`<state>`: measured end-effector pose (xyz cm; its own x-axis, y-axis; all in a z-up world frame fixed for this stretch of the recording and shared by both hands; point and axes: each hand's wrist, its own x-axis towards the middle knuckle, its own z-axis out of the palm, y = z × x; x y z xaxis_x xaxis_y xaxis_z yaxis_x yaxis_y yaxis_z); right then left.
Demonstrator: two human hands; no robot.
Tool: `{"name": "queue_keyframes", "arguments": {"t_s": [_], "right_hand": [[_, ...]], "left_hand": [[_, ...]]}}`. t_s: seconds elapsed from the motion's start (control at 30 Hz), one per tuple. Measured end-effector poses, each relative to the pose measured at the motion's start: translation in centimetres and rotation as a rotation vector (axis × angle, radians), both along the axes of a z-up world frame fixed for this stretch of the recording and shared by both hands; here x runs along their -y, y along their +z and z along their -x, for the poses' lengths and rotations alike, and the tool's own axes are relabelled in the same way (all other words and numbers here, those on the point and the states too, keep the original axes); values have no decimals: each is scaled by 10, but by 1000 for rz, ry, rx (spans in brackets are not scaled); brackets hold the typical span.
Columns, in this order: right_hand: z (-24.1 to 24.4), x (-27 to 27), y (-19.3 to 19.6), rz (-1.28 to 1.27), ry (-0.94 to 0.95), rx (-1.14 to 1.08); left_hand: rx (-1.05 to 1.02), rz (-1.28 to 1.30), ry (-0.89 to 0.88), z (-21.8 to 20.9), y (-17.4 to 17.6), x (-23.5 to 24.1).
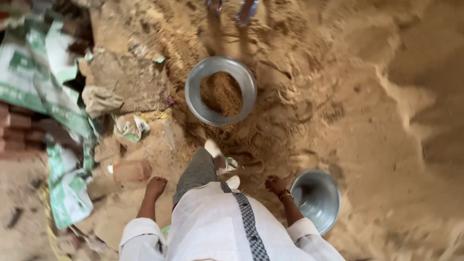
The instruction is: The person carries a large metal basin filled with sand up a concrete staircase, tips the sand out at the top, and carries the empty basin back down to a sand pile where another person refills it, repeating the trip.
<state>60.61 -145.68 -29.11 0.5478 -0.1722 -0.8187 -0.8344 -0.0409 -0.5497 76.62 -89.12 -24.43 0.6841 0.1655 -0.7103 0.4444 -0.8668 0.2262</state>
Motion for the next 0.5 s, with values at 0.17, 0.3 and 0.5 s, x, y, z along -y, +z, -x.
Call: {"name": "queue_keyframes", "arguments": {"t_s": [0.17, 0.3, 0.5], "right_hand": [[-3, 101, -86, -159, 276, -181], [-144, 147, -49, 19, 505, -66], [-258, 197, 34, 243, 811, 41]], "left_hand": [[-28, 47, -136, 0, -43, 57], [10, 124, 13, -97, 21, 110], [-41, 239, 180, -130, -126, 179]]}}
